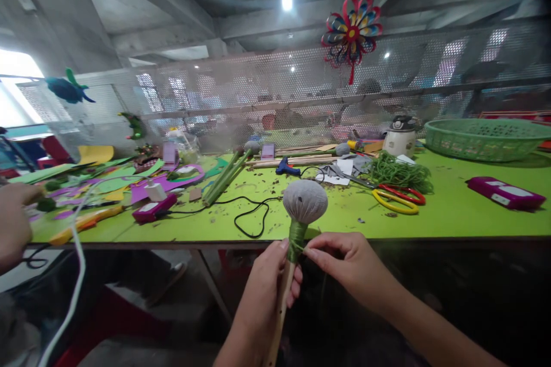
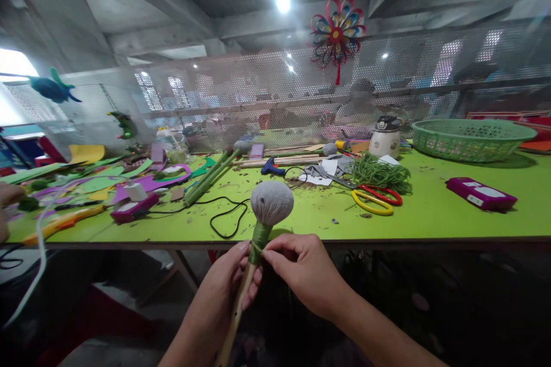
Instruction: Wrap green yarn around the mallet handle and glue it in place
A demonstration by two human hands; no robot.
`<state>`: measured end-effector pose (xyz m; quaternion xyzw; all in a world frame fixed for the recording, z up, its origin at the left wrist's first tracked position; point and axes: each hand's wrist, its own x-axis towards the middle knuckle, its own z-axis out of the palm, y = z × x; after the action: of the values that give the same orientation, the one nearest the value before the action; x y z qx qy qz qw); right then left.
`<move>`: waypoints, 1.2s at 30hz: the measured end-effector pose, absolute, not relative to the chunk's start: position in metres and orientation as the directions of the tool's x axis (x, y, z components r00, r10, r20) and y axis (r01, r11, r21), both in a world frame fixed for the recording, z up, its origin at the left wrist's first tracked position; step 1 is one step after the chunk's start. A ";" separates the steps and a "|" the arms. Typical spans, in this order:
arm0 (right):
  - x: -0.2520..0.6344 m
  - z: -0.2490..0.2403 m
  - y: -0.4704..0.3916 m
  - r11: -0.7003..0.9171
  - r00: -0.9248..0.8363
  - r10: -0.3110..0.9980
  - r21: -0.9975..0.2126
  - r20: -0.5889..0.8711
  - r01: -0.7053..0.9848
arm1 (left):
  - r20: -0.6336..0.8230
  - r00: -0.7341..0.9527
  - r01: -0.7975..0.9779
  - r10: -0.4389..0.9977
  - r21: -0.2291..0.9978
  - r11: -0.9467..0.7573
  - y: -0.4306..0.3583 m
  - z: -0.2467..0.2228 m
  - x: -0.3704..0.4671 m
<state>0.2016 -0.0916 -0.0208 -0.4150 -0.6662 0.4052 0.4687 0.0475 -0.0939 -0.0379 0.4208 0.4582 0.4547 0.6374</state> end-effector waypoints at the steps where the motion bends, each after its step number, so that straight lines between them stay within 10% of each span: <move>1: 0.201 -0.020 -0.092 0.324 -0.220 0.934 -0.929 0.283 0.178 | -0.203 0.184 -0.197 0.962 0.951 0.238 -0.093 -0.038 0.047; 36: 0.203 -0.030 -0.090 0.284 -0.190 0.950 -0.939 0.249 0.192 | -0.223 0.210 -0.246 0.952 0.930 0.272 -0.094 -0.044 0.048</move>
<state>0.2026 -0.0895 -0.0296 -0.4364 -0.6540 0.4092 0.4631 0.0476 -0.0944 -0.0441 0.4019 0.4392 0.4498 0.6657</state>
